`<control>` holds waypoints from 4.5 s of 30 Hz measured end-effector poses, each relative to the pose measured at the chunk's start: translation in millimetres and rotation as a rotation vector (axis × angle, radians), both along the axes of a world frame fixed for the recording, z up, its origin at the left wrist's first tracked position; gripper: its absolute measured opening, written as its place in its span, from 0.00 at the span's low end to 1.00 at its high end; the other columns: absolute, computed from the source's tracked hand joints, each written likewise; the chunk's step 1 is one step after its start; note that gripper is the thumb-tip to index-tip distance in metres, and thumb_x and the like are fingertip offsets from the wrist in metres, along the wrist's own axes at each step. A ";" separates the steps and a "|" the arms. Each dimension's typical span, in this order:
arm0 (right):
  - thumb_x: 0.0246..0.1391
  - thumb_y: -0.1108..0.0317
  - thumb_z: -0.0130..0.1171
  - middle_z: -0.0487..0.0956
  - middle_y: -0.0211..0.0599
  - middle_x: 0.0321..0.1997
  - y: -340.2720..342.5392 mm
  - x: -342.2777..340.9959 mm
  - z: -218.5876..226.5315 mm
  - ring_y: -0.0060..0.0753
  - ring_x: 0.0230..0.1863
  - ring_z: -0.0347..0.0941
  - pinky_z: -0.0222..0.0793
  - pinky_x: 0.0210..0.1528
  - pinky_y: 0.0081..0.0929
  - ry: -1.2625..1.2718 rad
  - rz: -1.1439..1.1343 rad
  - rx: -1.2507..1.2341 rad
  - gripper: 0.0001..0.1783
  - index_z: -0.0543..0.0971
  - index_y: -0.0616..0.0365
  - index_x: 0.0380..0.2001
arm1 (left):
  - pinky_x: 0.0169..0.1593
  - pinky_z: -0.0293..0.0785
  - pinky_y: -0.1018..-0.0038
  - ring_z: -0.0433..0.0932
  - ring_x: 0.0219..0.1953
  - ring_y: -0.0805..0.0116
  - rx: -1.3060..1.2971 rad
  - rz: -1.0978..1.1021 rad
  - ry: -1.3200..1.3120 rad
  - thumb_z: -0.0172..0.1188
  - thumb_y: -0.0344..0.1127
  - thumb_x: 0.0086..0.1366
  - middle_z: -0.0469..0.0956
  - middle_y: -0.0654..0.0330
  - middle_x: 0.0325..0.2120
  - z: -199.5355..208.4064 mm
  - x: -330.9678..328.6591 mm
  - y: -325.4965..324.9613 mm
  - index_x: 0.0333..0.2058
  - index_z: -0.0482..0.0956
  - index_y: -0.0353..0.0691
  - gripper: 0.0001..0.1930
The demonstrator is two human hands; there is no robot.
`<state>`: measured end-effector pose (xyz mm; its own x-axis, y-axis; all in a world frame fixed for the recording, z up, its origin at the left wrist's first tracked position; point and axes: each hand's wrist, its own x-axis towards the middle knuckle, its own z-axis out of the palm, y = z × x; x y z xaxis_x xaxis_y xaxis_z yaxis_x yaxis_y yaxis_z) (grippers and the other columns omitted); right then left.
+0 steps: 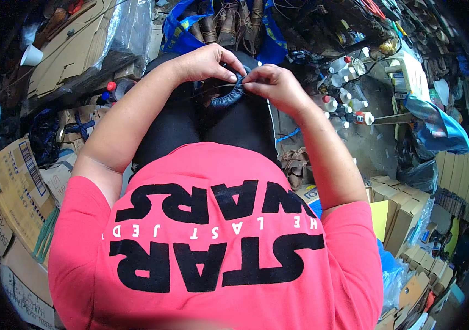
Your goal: The recorder uses a needle and thread to manually stitch components of a shoe upper.
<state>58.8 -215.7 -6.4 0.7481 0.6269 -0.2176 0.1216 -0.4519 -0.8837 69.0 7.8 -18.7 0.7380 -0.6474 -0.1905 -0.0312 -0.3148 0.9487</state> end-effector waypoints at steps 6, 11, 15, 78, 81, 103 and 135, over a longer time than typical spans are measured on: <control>0.49 0.73 0.63 0.69 0.26 0.27 3.5 -17.4 14.7 0.17 0.29 0.65 0.63 0.32 0.18 -0.307 -0.013 -0.059 0.08 0.81 0.56 0.34 | 0.51 0.66 0.74 0.73 0.44 0.67 0.110 0.210 -0.333 0.53 0.26 0.56 0.75 0.56 0.38 16.9 -12.7 16.0 0.46 0.76 0.38 0.17; 0.48 0.75 0.61 0.67 0.28 0.26 1.6 -30.9 22.1 0.21 0.27 0.65 0.63 0.30 0.20 -0.306 -0.030 -0.103 0.13 0.81 0.52 0.39 | 0.41 0.69 0.74 0.72 0.35 0.67 0.257 0.425 -0.558 0.47 0.20 0.58 0.69 0.57 0.33 22.2 -66.6 28.0 0.47 0.76 0.42 0.19; 0.46 0.73 0.61 0.72 0.38 0.29 4.4 -45.4 17.1 0.40 0.30 0.72 0.69 0.34 0.31 -0.459 -0.062 -0.220 0.14 0.81 0.49 0.39 | 0.33 0.71 0.74 0.73 0.25 0.68 0.159 0.533 -0.471 0.55 0.22 0.56 0.71 0.59 0.27 15.5 -102.3 20.3 0.38 0.80 0.40 0.12; 0.51 0.73 0.61 0.72 0.18 0.25 -2.2 -5.6 -2.2 0.09 0.28 0.63 0.62 0.31 0.11 0.192 -0.088 0.096 0.14 0.80 0.56 0.43 | 0.36 0.68 0.84 0.70 0.29 0.83 -0.213 0.472 0.021 0.61 0.25 0.56 0.71 0.69 0.25 -23.2 -61.7 -6.9 0.39 0.75 0.36 0.11; 0.50 0.72 0.63 0.73 0.19 0.25 1.2 -5.7 2.4 0.10 0.28 0.64 0.63 0.31 0.11 0.188 -0.121 0.095 0.12 0.80 0.57 0.40 | 0.36 0.69 0.84 0.70 0.29 0.82 -0.177 0.477 -0.026 0.61 0.25 0.55 0.71 0.68 0.25 -27.7 -58.2 -9.9 0.39 0.73 0.36 0.12; 0.48 0.70 0.66 0.76 0.23 0.28 5.7 7.6 2.0 0.14 0.33 0.69 0.64 0.39 0.15 0.350 -0.034 0.166 0.07 0.76 0.57 0.26 | 0.37 0.70 0.65 0.75 0.33 0.57 0.334 0.234 -0.798 0.62 0.35 0.54 0.76 0.60 0.25 9.5 -48.3 -1.3 0.26 0.78 0.41 0.05; 0.48 0.66 0.60 0.77 0.34 0.39 -23.7 28.3 53.7 0.39 0.43 0.73 0.68 0.44 0.35 -0.766 0.160 -0.302 0.08 0.79 0.54 0.34 | 0.39 0.71 0.61 0.75 0.36 0.47 0.386 0.081 -0.520 0.53 0.30 0.59 0.76 0.48 0.29 20.1 -47.8 -0.1 0.33 0.74 0.36 0.06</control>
